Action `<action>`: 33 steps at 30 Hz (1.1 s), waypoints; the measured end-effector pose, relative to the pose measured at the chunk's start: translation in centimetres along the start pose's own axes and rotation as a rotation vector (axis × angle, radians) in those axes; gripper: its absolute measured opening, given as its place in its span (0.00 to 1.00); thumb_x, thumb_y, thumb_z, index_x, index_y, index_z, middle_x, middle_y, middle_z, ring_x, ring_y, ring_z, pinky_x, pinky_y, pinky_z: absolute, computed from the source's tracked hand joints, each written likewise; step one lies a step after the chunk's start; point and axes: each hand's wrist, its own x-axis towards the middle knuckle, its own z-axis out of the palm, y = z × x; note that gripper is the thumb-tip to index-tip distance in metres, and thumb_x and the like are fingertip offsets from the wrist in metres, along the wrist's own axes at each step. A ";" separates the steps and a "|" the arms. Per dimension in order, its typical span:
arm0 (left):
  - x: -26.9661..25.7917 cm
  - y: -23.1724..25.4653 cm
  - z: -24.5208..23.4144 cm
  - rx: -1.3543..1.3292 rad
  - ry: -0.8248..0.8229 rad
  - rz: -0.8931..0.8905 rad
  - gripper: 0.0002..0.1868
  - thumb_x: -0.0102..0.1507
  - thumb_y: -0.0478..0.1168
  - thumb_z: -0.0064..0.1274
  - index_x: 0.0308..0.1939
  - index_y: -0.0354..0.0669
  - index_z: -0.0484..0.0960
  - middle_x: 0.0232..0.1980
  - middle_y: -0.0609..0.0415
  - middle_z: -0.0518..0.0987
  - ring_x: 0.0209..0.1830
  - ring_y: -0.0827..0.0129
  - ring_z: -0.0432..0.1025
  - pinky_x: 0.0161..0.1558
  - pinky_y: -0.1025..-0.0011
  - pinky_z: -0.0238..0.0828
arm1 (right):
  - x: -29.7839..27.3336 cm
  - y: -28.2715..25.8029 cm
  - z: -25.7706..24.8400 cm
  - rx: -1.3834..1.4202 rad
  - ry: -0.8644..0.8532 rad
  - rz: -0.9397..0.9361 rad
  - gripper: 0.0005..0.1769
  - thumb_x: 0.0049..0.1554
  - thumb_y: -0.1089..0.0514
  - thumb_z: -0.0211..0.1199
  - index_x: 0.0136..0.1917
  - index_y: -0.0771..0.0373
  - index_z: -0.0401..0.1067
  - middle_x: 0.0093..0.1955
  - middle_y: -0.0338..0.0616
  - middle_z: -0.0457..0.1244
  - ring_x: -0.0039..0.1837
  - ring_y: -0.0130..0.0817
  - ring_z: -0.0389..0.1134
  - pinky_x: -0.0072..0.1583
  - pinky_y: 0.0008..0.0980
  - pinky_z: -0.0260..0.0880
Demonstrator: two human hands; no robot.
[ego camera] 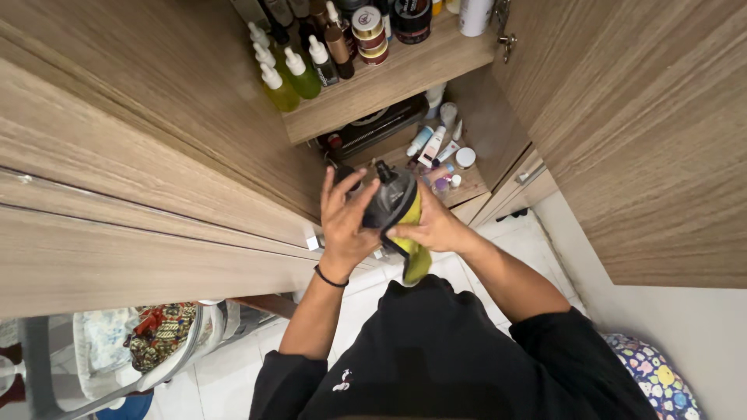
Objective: The person organizes cosmetic items from a wooden cabinet into a small drawstring pouch. They pick up various bottles, tubes, and jars from the shelves, place them into the pouch, and occasionally return items to the cabinet. The person also briefly sits on a nearby bed to handle some items before continuing to pack the pouch.
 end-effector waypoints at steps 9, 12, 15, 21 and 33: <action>1.4 2.4 -1.2 -0.284 -0.236 -0.060 0.27 0.55 0.30 0.59 0.59 0.38 0.81 0.60 0.45 0.83 0.65 0.54 0.74 0.75 0.49 0.56 | 0.8 -3.3 -0.6 -0.442 0.232 -0.069 0.40 0.49 0.63 0.73 0.70 0.67 0.58 0.59 0.53 0.65 0.59 0.46 0.70 0.61 0.41 0.71; 1.3 2.5 -1.3 -0.706 -0.239 -0.578 0.21 0.66 0.40 0.56 0.62 0.42 0.78 0.53 0.51 0.85 0.55 0.66 0.79 0.58 0.67 0.76 | 0.6 -4.2 -0.7 -0.518 0.133 -0.155 0.43 0.48 0.64 0.73 0.71 0.69 0.55 0.63 0.59 0.61 0.63 0.54 0.68 0.63 0.44 0.69; 0.6 2.5 0.0 -0.328 -0.326 -0.592 0.17 0.60 0.45 0.68 0.47 0.39 0.86 0.39 0.49 0.86 0.36 0.69 0.81 0.43 0.73 0.76 | 0.5 -4.7 0.1 -0.723 0.090 -0.173 0.44 0.46 0.69 0.67 0.74 0.72 0.55 0.67 0.65 0.56 0.67 0.61 0.62 0.66 0.49 0.66; -1.6 1.3 3.3 -0.599 -0.120 -0.688 0.15 0.66 0.44 0.61 0.48 0.35 0.86 0.41 0.56 0.85 0.41 0.79 0.74 0.46 0.76 0.73 | 1.4 -5.7 0.3 -1.042 0.171 -0.380 0.32 0.53 0.69 0.62 0.69 0.78 0.59 0.73 0.68 0.55 0.72 0.63 0.60 0.71 0.52 0.64; -3.6 1.5 4.3 -0.497 -0.107 -0.755 0.24 0.72 0.48 0.46 0.67 0.36 0.76 0.56 0.48 0.84 0.53 0.72 0.76 0.57 0.72 0.72 | 1.3 -5.8 -1.1 -1.128 0.222 -0.486 0.21 0.55 0.67 0.65 0.62 0.73 0.71 0.67 0.58 0.66 0.63 0.49 0.72 0.57 0.37 0.75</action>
